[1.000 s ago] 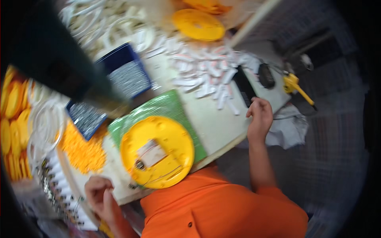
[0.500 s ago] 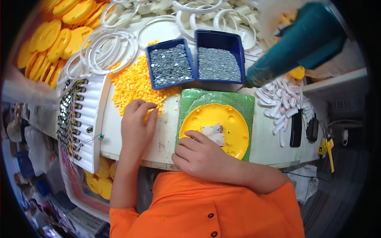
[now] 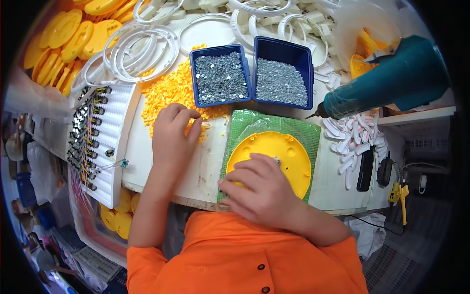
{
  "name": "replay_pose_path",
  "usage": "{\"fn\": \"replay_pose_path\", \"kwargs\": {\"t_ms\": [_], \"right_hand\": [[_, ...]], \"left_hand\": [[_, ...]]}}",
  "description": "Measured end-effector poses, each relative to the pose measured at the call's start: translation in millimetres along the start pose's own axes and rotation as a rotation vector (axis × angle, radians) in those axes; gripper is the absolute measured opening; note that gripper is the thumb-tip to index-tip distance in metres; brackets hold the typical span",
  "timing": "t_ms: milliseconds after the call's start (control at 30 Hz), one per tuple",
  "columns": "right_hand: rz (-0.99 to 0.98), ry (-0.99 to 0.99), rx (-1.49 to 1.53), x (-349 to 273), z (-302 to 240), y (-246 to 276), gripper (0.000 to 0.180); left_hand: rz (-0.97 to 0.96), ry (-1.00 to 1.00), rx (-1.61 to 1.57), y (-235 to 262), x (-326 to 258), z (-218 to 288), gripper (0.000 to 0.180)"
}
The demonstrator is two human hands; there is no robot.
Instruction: Assembling yellow toy parts by hand and using specialized tools like a power screwdriver and soldering iron.
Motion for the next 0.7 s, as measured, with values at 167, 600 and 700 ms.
{"fn": "replay_pose_path", "kwargs": {"t_ms": [167,600,700], "right_hand": [[0.066,-0.138,-0.005,0.2,21.5,9.6,0.034],[0.057,-0.160,-0.044,-5.1,22.6,5.0,0.024],[0.065,-0.128,-0.065,-6.5,20.4,5.8,0.024]], "left_hand": [[0.006,0.445,-0.819,3.0,-35.9,8.0,0.008],[-0.403,1.086,-1.613,-17.8,-93.2,42.6,0.015],[-0.411,1.097,-1.607,-17.3,-94.0,44.2,0.016]]}}
Point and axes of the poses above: each hand's wrist, its own x-axis towards the middle knuckle, its own y-axis out of the back of the hand, z = x × y, the point moved 4 cm from there along x, towards the middle knuckle, and after that the axes turned 7 degrees about -x, right-handed, at the moved point
